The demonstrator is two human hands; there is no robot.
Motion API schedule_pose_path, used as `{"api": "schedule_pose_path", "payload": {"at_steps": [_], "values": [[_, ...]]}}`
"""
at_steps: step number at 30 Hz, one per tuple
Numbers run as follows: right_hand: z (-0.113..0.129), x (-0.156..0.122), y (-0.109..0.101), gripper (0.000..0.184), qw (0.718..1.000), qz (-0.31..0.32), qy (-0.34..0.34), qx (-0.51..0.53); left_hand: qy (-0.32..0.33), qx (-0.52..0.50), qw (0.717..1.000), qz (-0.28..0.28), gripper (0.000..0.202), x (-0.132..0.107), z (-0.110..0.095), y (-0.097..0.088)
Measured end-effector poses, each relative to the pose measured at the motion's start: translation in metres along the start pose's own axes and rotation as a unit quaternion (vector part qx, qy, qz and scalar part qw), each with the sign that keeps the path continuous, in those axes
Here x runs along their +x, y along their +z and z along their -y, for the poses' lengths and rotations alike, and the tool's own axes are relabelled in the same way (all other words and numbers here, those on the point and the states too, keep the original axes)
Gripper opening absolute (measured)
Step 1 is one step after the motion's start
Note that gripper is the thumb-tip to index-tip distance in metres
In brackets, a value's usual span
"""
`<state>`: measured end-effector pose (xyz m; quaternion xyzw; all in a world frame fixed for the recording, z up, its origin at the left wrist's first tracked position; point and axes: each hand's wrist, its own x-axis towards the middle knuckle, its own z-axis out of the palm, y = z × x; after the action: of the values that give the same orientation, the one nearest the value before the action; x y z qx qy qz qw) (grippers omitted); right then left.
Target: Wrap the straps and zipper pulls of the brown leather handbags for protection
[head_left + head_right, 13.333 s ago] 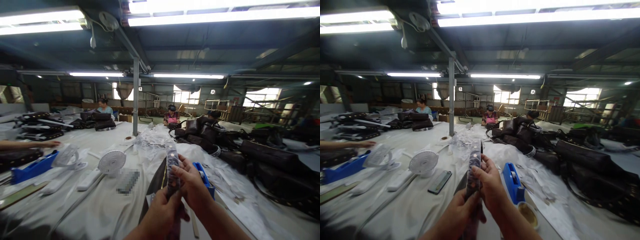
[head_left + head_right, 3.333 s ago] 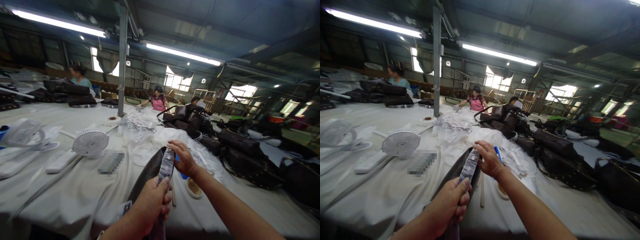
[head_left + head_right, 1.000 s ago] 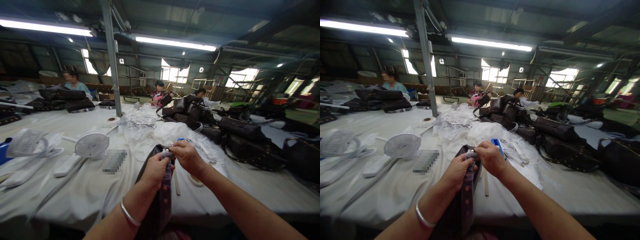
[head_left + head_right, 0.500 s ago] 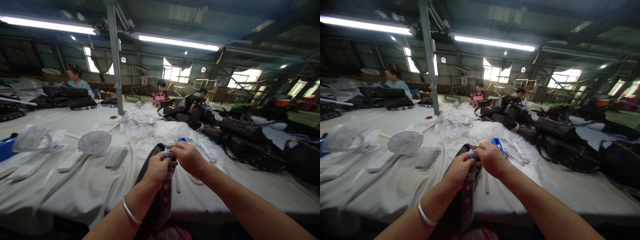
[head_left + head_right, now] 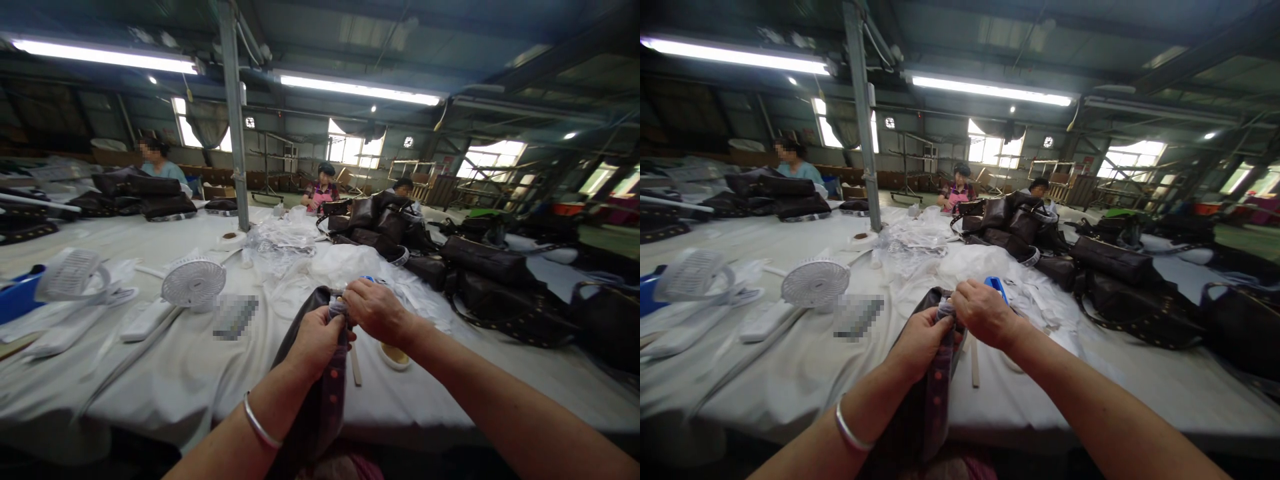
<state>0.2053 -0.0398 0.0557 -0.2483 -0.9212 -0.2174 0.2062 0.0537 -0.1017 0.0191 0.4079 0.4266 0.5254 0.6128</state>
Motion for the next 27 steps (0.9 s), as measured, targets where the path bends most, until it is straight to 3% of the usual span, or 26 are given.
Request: {"api": "schedule_pose_path", "payload": {"at_steps": [4,9,27], "values": [[-0.005,0.001,0.0,0.025,0.993,-0.062,0.084,0.049,-0.002,0.004,1.0,0.004,0.025,-0.003,0.001,0.002],[-0.008,-0.002,-0.004,0.018,0.985,-0.021,0.061,0.159,0.004,-0.005,1.0,-0.008,0.022,-0.001,0.0,0.001],[0.014,-0.005,0.0,0.019,1.0,-0.002,-0.016,-0.024,0.023,0.022,0.999,-0.031,0.01,0.003,0.008,0.001]]}}
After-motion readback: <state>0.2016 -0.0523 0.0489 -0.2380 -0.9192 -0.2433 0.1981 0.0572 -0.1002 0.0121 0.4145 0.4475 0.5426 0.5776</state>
